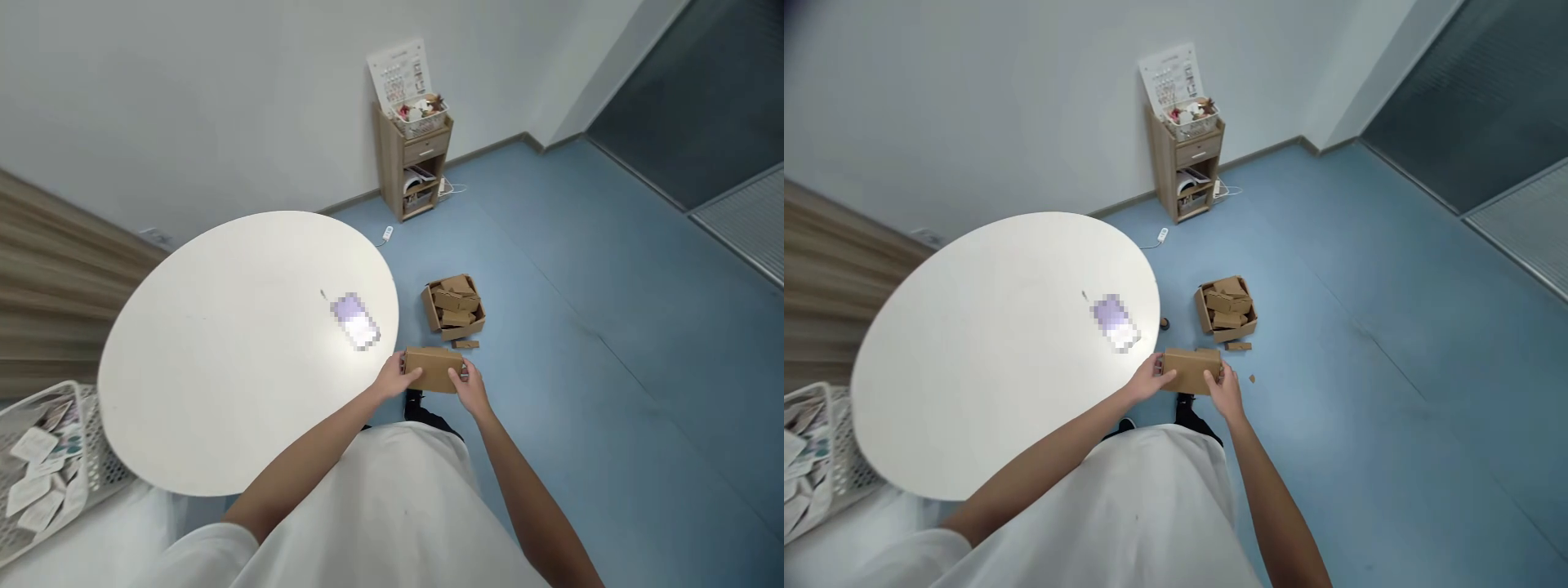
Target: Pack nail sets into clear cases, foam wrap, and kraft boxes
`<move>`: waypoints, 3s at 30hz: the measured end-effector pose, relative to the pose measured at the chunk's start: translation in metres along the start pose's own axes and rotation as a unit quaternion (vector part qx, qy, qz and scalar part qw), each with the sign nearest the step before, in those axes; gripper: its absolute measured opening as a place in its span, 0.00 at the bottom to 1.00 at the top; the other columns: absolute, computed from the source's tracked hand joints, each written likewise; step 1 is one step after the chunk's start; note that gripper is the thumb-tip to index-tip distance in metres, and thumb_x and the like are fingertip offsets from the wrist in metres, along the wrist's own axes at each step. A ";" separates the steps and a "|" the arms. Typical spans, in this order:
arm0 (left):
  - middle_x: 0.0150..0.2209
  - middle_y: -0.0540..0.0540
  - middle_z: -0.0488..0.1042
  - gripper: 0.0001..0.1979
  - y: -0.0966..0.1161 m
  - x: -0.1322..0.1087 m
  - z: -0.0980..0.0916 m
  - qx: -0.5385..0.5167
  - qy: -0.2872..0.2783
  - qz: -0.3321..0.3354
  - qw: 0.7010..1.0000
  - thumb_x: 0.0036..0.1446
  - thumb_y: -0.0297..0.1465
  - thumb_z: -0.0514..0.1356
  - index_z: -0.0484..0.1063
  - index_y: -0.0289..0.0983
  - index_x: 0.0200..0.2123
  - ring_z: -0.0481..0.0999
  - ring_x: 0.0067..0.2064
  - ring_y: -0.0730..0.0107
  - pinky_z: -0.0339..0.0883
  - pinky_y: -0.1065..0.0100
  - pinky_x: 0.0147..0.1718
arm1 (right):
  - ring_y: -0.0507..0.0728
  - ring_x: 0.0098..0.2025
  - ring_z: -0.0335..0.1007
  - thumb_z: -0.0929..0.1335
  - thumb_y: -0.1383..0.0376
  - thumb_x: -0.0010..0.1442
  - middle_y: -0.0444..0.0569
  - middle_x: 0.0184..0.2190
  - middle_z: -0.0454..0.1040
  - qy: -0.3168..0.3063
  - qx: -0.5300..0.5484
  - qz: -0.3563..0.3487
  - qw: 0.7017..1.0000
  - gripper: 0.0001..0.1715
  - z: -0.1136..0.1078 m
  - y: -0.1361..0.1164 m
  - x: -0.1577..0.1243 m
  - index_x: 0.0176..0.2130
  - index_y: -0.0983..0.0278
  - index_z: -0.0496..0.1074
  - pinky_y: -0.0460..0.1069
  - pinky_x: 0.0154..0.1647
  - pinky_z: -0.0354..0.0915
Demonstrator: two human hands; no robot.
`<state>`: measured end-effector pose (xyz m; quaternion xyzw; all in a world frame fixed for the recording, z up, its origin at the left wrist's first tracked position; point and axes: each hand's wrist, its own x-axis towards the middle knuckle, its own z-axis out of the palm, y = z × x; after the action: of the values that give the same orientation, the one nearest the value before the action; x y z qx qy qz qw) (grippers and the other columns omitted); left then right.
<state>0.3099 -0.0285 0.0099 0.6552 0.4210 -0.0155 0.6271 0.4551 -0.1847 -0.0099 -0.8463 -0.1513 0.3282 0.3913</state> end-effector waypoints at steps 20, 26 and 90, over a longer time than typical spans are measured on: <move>0.49 0.37 0.68 0.28 0.050 0.052 0.037 -0.008 -0.061 -0.017 0.998 0.43 0.40 0.63 0.65 0.36 0.48 0.69 0.49 0.55 0.62 0.60 0.46 | 0.61 0.51 0.64 0.67 0.52 0.46 0.58 0.58 0.55 -0.040 0.059 0.031 0.997 0.46 -0.045 0.012 0.075 0.59 0.63 0.49 0.55 0.49 0.61; 0.47 0.38 0.68 0.29 0.005 -0.021 -0.024 -0.094 0.079 -0.050 0.991 0.45 0.43 0.61 0.64 0.34 0.49 0.71 0.44 0.63 0.65 0.65 0.41 | 0.56 0.37 0.72 0.66 0.56 0.47 0.55 0.51 0.65 -0.136 0.039 -0.076 0.987 0.36 0.009 -0.027 0.052 0.54 0.61 0.57 0.55 0.44 0.64; 0.33 0.42 0.73 0.10 -0.316 -0.306 -0.414 0.173 0.401 -0.271 0.858 0.53 0.35 0.56 0.68 0.36 0.35 0.69 0.41 0.57 0.53 0.58 0.41 | 0.59 0.41 0.65 0.63 0.68 0.53 0.51 0.36 0.73 -0.379 -0.509 -0.602 0.484 0.12 0.592 -0.245 -0.282 0.40 0.63 0.66 0.54 0.47 0.50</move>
<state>-0.2783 0.1099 0.0102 0.5627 0.7875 0.0070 0.2515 -0.1523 0.1625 0.0167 -0.3937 -0.8983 0.1668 -0.1009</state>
